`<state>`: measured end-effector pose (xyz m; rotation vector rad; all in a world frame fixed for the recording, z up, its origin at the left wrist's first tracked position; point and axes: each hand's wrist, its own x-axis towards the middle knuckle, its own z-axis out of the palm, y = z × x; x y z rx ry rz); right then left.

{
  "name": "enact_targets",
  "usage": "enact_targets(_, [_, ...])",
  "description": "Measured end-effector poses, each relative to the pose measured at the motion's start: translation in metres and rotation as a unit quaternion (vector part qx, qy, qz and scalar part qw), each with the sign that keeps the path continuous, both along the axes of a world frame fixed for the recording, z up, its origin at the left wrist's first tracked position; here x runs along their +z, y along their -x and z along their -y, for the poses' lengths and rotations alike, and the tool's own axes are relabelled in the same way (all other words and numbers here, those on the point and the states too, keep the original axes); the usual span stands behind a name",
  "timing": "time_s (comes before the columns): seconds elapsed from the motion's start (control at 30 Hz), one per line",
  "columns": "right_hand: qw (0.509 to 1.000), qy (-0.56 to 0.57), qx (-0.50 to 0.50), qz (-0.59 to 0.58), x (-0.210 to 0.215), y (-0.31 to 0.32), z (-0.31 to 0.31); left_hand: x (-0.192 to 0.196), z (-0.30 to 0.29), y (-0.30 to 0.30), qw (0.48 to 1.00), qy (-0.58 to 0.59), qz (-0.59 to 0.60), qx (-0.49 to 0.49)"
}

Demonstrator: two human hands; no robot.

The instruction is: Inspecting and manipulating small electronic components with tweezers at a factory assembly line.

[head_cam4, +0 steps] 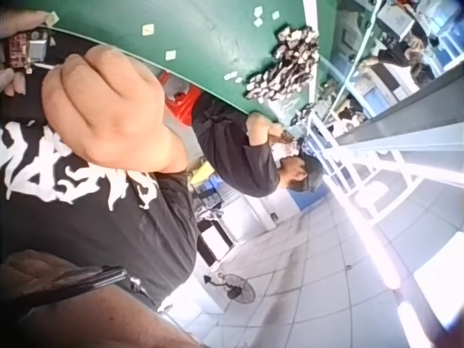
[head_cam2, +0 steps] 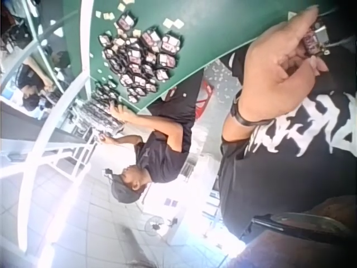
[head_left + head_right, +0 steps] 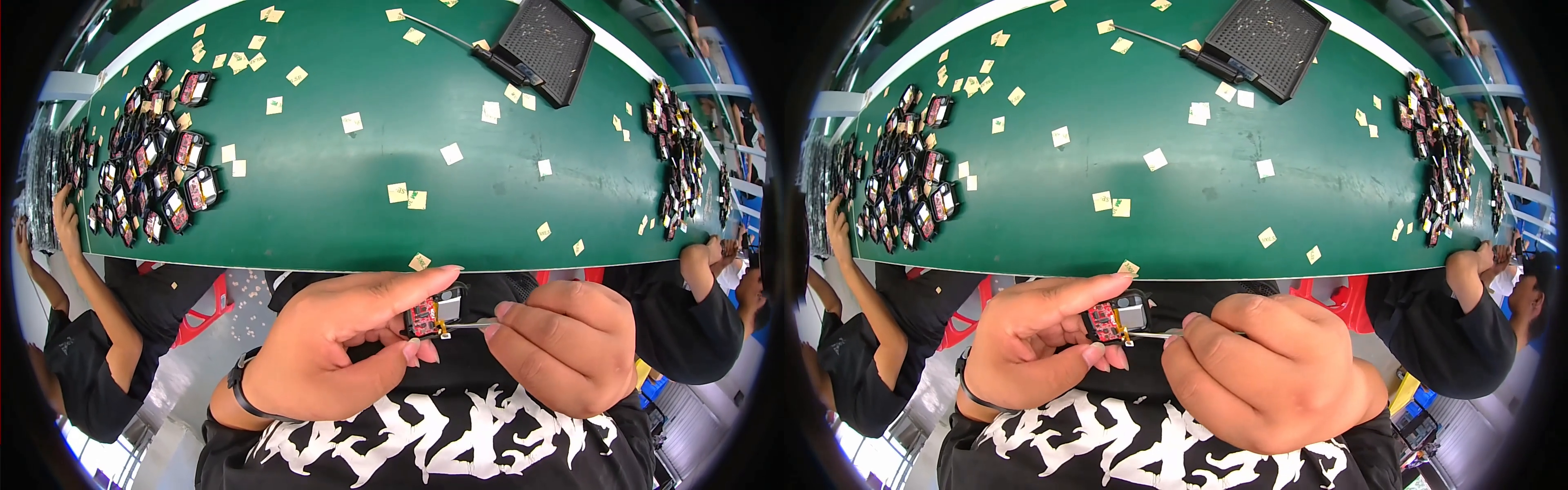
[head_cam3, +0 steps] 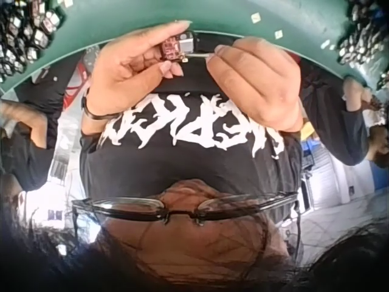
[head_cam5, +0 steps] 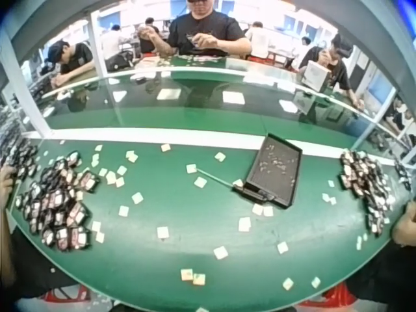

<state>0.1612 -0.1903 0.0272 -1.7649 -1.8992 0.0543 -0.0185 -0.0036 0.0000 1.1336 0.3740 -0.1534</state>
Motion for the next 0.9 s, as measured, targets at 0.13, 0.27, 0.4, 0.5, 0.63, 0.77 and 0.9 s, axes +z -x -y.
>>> enact_targets(0.13, [1.000, -0.003, 0.001, -0.022, -0.006, -0.001, -0.001, -0.006, 0.000, -0.001, 0.999, -0.014, 0.030, -0.010])
enact_targets(0.27, [0.998, -0.023, 0.000, -0.060, -0.015, -0.002, -0.001, -0.008, -0.002, -0.002, 0.999, 0.036, 0.037, -0.013])
enact_targets(0.4, [0.992, -0.024, -0.007, -0.127, -0.023, -0.004, -0.001, -0.003, -0.004, -0.005, 0.993, 0.116, 0.012, 0.001])
enact_targets(0.5, [0.982, -0.024, -0.023, -0.183, -0.025, -0.002, -0.001, -0.002, -0.003, -0.008, 0.988, 0.154, 0.006, 0.016])
enact_targets(0.63, [0.973, -0.016, -0.041, -0.228, -0.026, 0.000, -0.003, -0.005, -0.004, -0.008, 0.987, 0.159, 0.004, 0.020])
enact_targets(0.77, [0.952, 0.006, -0.066, -0.299, -0.023, 0.003, -0.004, -0.005, -0.005, -0.008, 0.985, 0.172, -0.011, 0.028])
enact_targets(0.9, [0.937, 0.015, -0.081, -0.339, -0.024, 0.004, -0.004, -0.009, -0.006, -0.007, 0.982, 0.185, 0.001, 0.033])
